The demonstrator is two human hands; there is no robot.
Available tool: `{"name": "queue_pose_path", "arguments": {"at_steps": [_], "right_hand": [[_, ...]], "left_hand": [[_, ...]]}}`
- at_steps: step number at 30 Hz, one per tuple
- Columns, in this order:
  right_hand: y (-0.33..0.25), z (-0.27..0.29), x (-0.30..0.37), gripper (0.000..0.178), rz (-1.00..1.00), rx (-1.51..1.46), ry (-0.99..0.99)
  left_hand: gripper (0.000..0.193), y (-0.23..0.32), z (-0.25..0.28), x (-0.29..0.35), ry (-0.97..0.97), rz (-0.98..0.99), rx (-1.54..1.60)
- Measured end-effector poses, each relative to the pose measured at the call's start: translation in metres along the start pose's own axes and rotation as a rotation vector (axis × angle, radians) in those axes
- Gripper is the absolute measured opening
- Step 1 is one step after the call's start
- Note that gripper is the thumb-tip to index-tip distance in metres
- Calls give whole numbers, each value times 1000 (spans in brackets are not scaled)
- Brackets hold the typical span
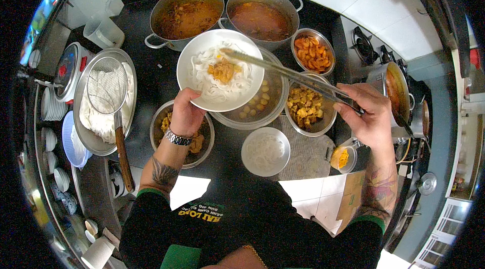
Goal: The person assembles multiple noodle dishes by placing rice noodles into bowls, adding broth, and topping with various cooked items using a ladle and strainer. The person hands one completed bowl to a customer at the counter.
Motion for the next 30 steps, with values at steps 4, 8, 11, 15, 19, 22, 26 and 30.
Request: {"name": "queue_pose_path", "arguments": {"at_steps": [4,8,11,15,19,22,26,30], "right_hand": [[-12,9,2,42,-36,167,-23],[-27,12,2,42,-14,100,-73],[-32,6,2,41,0,109,-130],[-31,9,1,39,43,92,-105],[-31,18,3,38,-26,51,-113],[-35,11,4,38,-7,89,-146],[-36,2,1,39,47,141,-170],[-34,13,-1,40,12,42,-132]], "left_hand": [[64,4,0,3,-28,26,0],[70,5,-2,8,-42,12,-14],[58,4,-4,10,-2,-13,-60],[63,4,-6,10,-21,-10,-59],[71,6,-4,10,-44,22,-57],[71,5,-5,11,-61,6,-64],[70,2,-6,12,-45,20,-41],[69,2,-1,12,-47,21,-34]]}}
Point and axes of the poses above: each hand's wrist, its own x-axis away from the middle knuckle, its own z-axis out of the back of the hand, y = z × x, the point moved 2 cm from there along -x, towards the middle knuckle, and after that the axes turned 3 degrees about y, right-handed, at the moved point
